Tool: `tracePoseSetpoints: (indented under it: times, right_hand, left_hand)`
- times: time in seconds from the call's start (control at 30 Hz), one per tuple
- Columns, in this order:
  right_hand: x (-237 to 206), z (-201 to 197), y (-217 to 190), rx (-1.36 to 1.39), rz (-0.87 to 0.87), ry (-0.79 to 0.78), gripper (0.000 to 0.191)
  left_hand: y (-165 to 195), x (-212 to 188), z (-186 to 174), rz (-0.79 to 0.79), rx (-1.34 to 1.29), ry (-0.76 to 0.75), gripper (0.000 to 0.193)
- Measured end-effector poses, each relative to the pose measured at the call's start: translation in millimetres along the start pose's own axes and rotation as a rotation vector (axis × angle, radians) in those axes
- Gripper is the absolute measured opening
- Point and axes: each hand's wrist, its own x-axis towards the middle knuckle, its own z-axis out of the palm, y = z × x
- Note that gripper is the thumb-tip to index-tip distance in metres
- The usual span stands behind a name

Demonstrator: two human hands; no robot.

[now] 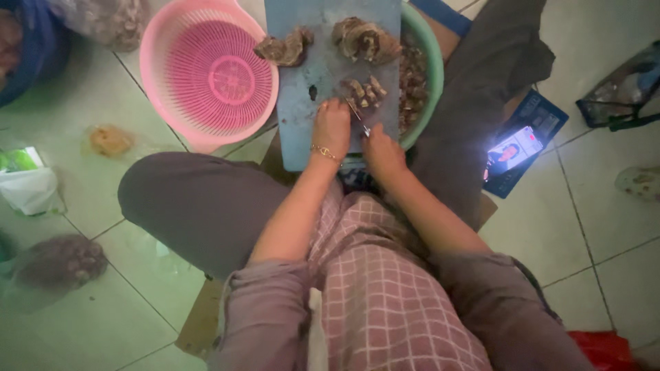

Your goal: The person sits on the floor with a cutting board across their legs and uses a knife to cut cooked meat and bones into smaller pieces, moving cut pieces into a green basin beside them and taking new bone-in meat portions from a pink colander to continue cutting.

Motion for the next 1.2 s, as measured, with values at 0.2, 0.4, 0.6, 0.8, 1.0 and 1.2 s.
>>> tracePoseSetpoints:
  times: [0.2,0.4,0.6,0.8,1.0,1.2]
  right_hand:
    - [-13,3,6,0.037,0.098,-0.068,0.033]
    - [-50,-4,25,0.032,0.036,-0.028,0.036]
    - [-21,-6,13,0.023,0.019,0.016,0.034]
    - [-5,-16,5,0.043,-0.034,0.026,0.034]
    - [-23,-31,-3,0.029,-0.012,0.035,0.036]
    - [-64,-35,12,-0.018,-0.038,0.004,0.034]
  left_hand:
    - [3,-8,-11,0.026,0.018,0.133,0.016]
    - [-5,-3,-19,-0.039,-0.1,0.083,0.013]
    - [-8,-15,-23,0.037,-0.26,0.062,0.026]
    - [-6,-24,-22,0.065,-0.222,-0.055,0.025]
    - [-11,-14,-9,0.011,-0.238,0.101,0.022]
    - [-11,-13,-2,0.042,-0.174,0.063,0.018]
